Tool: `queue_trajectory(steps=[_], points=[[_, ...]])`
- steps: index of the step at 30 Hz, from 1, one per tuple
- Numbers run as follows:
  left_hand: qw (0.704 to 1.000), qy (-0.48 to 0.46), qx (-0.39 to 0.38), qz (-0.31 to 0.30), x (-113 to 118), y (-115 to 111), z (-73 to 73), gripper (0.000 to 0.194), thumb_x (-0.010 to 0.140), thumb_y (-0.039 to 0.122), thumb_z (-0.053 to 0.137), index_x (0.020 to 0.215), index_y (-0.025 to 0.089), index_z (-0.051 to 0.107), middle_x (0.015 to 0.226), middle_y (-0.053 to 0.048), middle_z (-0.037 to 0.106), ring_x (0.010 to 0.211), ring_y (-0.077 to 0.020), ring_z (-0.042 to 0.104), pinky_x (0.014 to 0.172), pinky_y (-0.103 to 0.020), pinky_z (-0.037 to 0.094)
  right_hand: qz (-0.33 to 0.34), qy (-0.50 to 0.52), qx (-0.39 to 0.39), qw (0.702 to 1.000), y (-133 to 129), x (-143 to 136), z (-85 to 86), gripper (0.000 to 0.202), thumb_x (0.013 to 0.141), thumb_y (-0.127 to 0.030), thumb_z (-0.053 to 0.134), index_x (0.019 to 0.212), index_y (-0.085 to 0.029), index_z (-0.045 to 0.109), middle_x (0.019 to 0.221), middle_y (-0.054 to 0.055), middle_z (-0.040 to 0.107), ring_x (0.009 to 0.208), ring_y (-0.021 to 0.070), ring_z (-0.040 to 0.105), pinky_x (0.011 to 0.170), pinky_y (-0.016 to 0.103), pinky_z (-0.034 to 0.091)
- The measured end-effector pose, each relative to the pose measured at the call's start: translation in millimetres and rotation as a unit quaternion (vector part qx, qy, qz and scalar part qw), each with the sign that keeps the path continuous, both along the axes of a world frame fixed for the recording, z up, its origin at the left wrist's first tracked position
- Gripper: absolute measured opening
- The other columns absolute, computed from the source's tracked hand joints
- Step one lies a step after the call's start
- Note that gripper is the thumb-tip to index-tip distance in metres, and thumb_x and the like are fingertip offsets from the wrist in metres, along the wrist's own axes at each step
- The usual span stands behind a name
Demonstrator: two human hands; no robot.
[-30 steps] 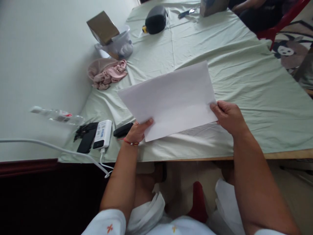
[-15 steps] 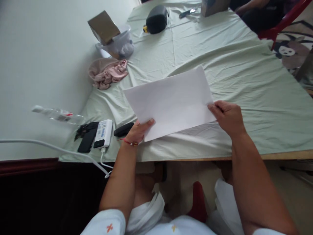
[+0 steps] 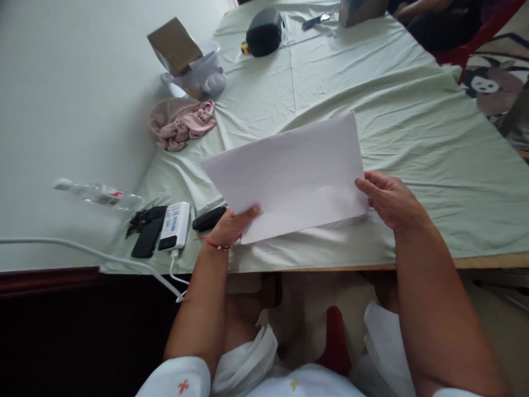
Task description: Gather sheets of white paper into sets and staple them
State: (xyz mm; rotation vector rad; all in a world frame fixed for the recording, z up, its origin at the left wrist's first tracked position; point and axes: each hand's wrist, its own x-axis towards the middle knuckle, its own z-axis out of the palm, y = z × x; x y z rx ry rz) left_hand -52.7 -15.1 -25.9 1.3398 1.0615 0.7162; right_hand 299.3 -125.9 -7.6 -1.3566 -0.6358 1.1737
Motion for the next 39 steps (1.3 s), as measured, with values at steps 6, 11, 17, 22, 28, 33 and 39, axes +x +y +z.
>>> queue_trajectory(steps=[6,11,17,22,28,33,39], points=[[0.999,-0.032,-0.005,-0.014,0.8,-2.9,-0.5,0.055,0.077,0.053,0.091,0.119,0.020,0.078,0.119,-0.009,0.078,0.103,-0.0221,0.071,0.096,-0.037,0.060,-0.031,0.067,-0.069,0.995,1.2,-12.0,0.0,0.053,0.040,-0.042,0.106,0.076,-0.015,0.080,0.081,0.008,0.079,0.065,0.0160,0.070,0.060,0.025,0.061],[0.997,-0.063,-0.030,-0.026,6.5,-5.1,-0.3,0.049,0.080,0.062,0.086,0.104,0.020,0.079,0.092,-0.007,0.080,0.073,-0.0177,0.071,0.069,-0.031,0.060,-0.119,0.067,-0.016,0.990,5.5,-16.3,-1.6,0.050,0.038,-0.037,0.107,0.072,-0.016,0.078,0.077,0.004,0.078,0.061,0.0130,0.068,0.055,0.021,0.058],[0.987,-0.019,-0.054,-0.149,7.0,-10.6,11.1,0.070,0.089,0.078,0.067,0.063,0.013,0.071,0.063,-0.012,0.074,0.040,-0.0071,0.045,0.041,-0.023,0.033,-0.171,0.080,0.032,0.982,8.3,-14.3,-0.8,0.045,0.041,-0.030,0.105,0.073,-0.018,0.076,0.079,0.002,0.078,0.065,0.0128,0.069,0.061,0.022,0.061],[0.977,-0.046,-0.096,-0.186,-0.1,-20.9,23.6,0.071,0.082,0.083,0.069,0.079,0.012,0.075,0.050,-0.009,0.068,0.035,-0.0099,0.043,0.039,-0.024,0.029,-0.158,0.090,-0.015,0.983,11.3,-15.8,1.2,0.041,0.043,-0.024,0.101,0.074,-0.017,0.075,0.070,0.002,0.075,0.057,0.0130,0.066,0.052,0.021,0.057],[0.991,-0.071,-0.073,-0.084,-6.6,-35.0,22.4,0.067,0.082,0.081,0.072,0.068,0.016,0.066,0.043,-0.006,0.061,0.037,-0.0107,0.044,0.040,-0.023,0.027,-0.145,0.091,-0.029,0.985,13.5,-19.0,-0.2,0.040,0.047,-0.023,0.102,0.075,-0.016,0.075,0.071,0.003,0.075,0.055,0.0122,0.064,0.048,0.019,0.054],[0.993,-0.074,-0.082,-0.045,-9.9,-42.0,14.4,0.067,0.083,0.082,0.069,0.067,0.017,0.064,0.037,-0.001,0.053,0.033,-0.0099,0.037,0.037,-0.023,0.020,-0.136,0.084,-0.045,0.986,16.6,-24.6,-1.5,0.038,0.047,-0.022,0.100,0.075,-0.016,0.076,0.070,0.002,0.074,0.052,0.0117,0.061,0.046,0.020,0.053],[0.994,-0.071,-0.071,0.039,-7.2,-42.4,14.7,0.064,0.076,0.078,0.079,0.066,0.017,0.063,0.039,0.000,0.055,0.035,-0.0078,0.040,0.039,-0.022,0.022,-0.144,0.087,-0.032,0.985,21.3,-33.2,-1.9,0.040,0.046,-0.022,0.101,0.076,-0.017,0.076,0.071,0.002,0.074,0.053,0.0114,0.062,0.045,0.019,0.051]])
